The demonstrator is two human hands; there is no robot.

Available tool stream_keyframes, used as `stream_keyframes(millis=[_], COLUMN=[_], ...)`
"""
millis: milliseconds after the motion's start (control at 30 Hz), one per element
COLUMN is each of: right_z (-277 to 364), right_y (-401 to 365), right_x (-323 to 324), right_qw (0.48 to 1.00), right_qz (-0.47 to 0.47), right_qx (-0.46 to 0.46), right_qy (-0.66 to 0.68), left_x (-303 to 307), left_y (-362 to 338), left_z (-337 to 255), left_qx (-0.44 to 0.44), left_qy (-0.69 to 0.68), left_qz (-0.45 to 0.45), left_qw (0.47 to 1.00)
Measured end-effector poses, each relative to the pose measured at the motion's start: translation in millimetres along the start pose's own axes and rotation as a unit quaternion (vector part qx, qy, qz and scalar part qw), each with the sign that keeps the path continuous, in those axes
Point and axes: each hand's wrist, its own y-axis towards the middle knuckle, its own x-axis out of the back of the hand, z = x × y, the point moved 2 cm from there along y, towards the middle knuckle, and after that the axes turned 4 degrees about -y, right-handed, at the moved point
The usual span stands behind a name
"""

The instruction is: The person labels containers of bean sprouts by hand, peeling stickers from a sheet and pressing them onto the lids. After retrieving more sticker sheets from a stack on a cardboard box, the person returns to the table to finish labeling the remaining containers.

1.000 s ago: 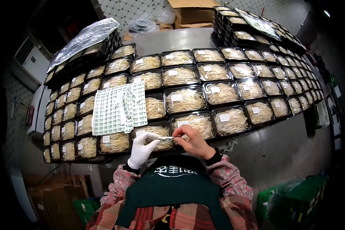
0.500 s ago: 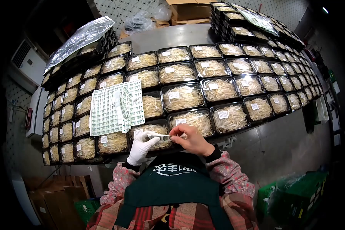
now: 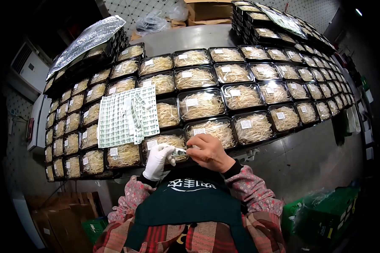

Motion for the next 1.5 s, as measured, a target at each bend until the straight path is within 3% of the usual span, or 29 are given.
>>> stream_keyframes(millis=[200,300,367,500,567,600,633,667,700,767,1000,1100,1133,1200,1267,1300,1333,1400,1500], right_z=[4,1,0,3,-7,-15,-18,-20,-20,-16,-24,-36,-44,-36,-16,0,2,6,4], right_y=[-7,-17,-20,-21,-34,-38,-40,-41,-42,-42,-41,-48,-51,-43,-15,7,12,18,27], right_x=[-8,-19,-24,-24,-25,-21,-17,-14,-16,-23,-32,-25,-24,-7,5,11,9,3,-2], right_qw=[1.000,0.997,0.969,0.967,0.870,0.848,0.879,0.897,0.897,0.914,0.913,0.895,0.889,0.922,0.960,0.982,0.982,0.993,0.996], right_qz=[-0.004,0.010,0.004,-0.037,-0.217,-0.241,-0.219,-0.193,-0.194,-0.156,-0.099,-0.138,-0.195,-0.163,-0.052,-0.044,-0.047,0.051,0.055], right_qx=[0.015,-0.020,-0.072,-0.084,-0.273,-0.357,-0.376,-0.389,-0.389,-0.367,-0.359,-0.405,-0.413,-0.345,-0.267,-0.182,-0.182,-0.107,-0.068], right_qy=[-0.017,0.080,0.237,0.237,0.347,0.309,0.196,0.082,0.080,-0.077,-0.167,-0.121,-0.041,-0.069,0.063,0.037,0.035,0.005,-0.003], left_x=[5,3,3,7,9,11,11,11,11,12,0,2,4,7,-1,-2,-4,-6,-2], left_y=[6,8,9,13,11,9,6,6,7,8,8,10,10,13,5,7,8,8,13], left_z=[8,8,10,11,6,1,-3,-2,-3,-3,-9,-7,-6,-4,-10,-10,-11,-12,-14], left_qx=[0.006,-0.010,-0.010,0.010,-0.007,-0.024,-0.035,-0.034,-0.047,-0.068,-0.048,-0.053,-0.055,-0.065,-0.053,-0.059,-0.066,-0.064,-0.050], left_qy=[0.022,0.041,0.027,-0.009,0.004,0.020,0.037,0.036,0.035,0.030,0.041,0.036,0.034,0.061,0.090,0.098,0.104,0.102,0.067], left_qz=[-0.006,-0.001,-0.003,-0.017,-0.039,-0.066,-0.062,-0.059,-0.059,-0.054,-0.026,-0.013,-0.014,0.007,-0.005,0.001,0.007,0.007,-0.023], left_qw=[1.000,0.999,1.000,1.000,0.999,0.997,0.997,0.997,0.997,0.996,0.998,0.998,0.998,0.996,0.994,0.993,0.992,0.993,0.996])
